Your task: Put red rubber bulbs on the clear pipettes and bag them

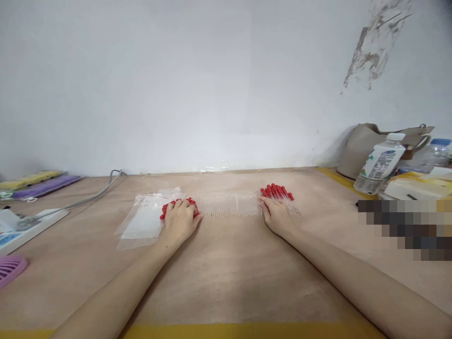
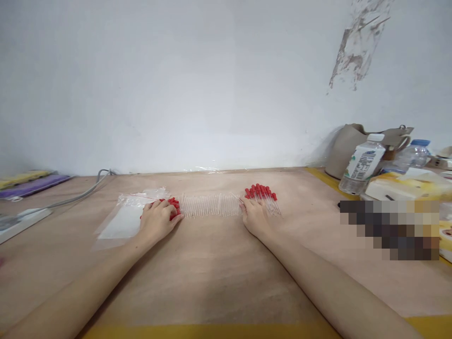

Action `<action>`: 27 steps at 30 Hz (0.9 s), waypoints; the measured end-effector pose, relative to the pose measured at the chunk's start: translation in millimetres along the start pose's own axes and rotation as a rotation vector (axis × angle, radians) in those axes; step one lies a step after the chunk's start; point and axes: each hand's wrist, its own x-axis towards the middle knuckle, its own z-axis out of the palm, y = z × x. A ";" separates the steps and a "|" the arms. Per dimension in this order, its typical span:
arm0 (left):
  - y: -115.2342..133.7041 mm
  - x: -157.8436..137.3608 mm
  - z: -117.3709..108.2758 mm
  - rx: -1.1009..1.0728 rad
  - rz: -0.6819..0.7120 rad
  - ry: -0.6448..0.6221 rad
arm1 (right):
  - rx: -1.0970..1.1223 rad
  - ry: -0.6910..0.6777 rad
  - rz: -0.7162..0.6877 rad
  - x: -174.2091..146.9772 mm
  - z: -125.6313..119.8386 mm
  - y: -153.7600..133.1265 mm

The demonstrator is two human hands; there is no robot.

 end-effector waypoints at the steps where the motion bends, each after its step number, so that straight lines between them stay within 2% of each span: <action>1: 0.2 0.1 0.2 -0.001 0.005 0.000 | -0.002 0.006 -0.010 -0.5 -0.1 0.2; 7: 9.8 -1.7 -11.2 -0.040 -0.017 0.080 | 0.014 0.027 -0.024 -0.2 -2.4 -2.2; 11: 32.1 -8.7 -20.3 -0.267 0.023 0.153 | 0.076 0.066 -0.006 1.2 -5.7 -5.4; 16: 57.6 -19.0 -14.9 -0.538 0.148 0.019 | 0.126 0.009 0.006 -0.4 -11.4 -10.4; 21: 59.6 -19.2 -8.9 -0.661 0.156 -0.006 | 0.138 -0.075 -0.057 -3.9 -15.6 -17.2; 27: 66.1 -12.7 -2.0 -0.753 0.211 -0.091 | 0.101 -0.081 -0.146 -7.0 -14.6 -21.9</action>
